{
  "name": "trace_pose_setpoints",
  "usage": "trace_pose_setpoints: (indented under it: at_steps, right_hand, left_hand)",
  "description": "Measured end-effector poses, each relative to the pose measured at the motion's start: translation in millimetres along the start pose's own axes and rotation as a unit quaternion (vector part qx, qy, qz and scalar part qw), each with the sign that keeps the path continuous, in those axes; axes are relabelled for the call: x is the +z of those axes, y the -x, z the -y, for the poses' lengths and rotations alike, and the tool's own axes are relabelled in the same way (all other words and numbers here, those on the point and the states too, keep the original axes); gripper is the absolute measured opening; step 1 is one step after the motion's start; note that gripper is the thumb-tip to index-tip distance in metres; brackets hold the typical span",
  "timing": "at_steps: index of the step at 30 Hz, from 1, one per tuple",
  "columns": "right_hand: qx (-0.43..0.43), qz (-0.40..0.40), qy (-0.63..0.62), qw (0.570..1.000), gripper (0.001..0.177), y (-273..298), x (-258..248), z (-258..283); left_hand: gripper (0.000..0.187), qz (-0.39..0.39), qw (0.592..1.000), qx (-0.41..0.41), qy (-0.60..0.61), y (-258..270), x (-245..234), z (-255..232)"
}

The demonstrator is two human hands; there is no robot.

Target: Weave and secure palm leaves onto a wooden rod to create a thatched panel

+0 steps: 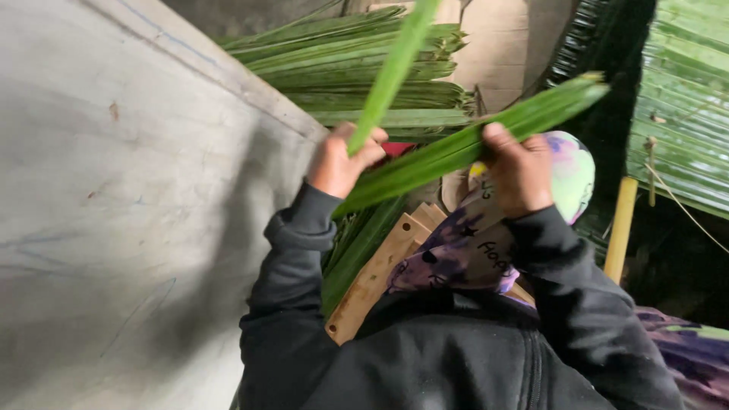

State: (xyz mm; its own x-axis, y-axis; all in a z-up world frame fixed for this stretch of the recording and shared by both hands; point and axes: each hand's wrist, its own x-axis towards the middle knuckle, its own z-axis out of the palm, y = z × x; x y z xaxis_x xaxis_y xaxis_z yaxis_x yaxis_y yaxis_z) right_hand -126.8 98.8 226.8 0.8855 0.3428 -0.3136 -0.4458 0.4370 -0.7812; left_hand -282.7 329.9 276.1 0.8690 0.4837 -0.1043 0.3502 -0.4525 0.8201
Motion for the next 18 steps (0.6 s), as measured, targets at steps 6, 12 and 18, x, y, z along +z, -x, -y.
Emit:
trace_pose_setpoints:
  at_steps: [6, 12, 18]
  right_hand:
    - [-0.146, -0.047, -0.042, 0.987, 0.019, -35, -45, 28]
    - [-0.166, -0.002, -0.033, 0.986, 0.018, -44, -75, 24]
    - [-0.179, 0.006, -0.048, 0.983, 0.014, -40, -67, 19]
  left_hand:
    - [0.047, -0.23, 0.941, 0.165, -0.186, 19, -65, -54]
    - [0.024, -0.253, 0.908, 0.261, -0.209, 6, -63, -55]
    - [0.04, -0.052, 0.971, 0.227, 0.049, -7, -1, -24]
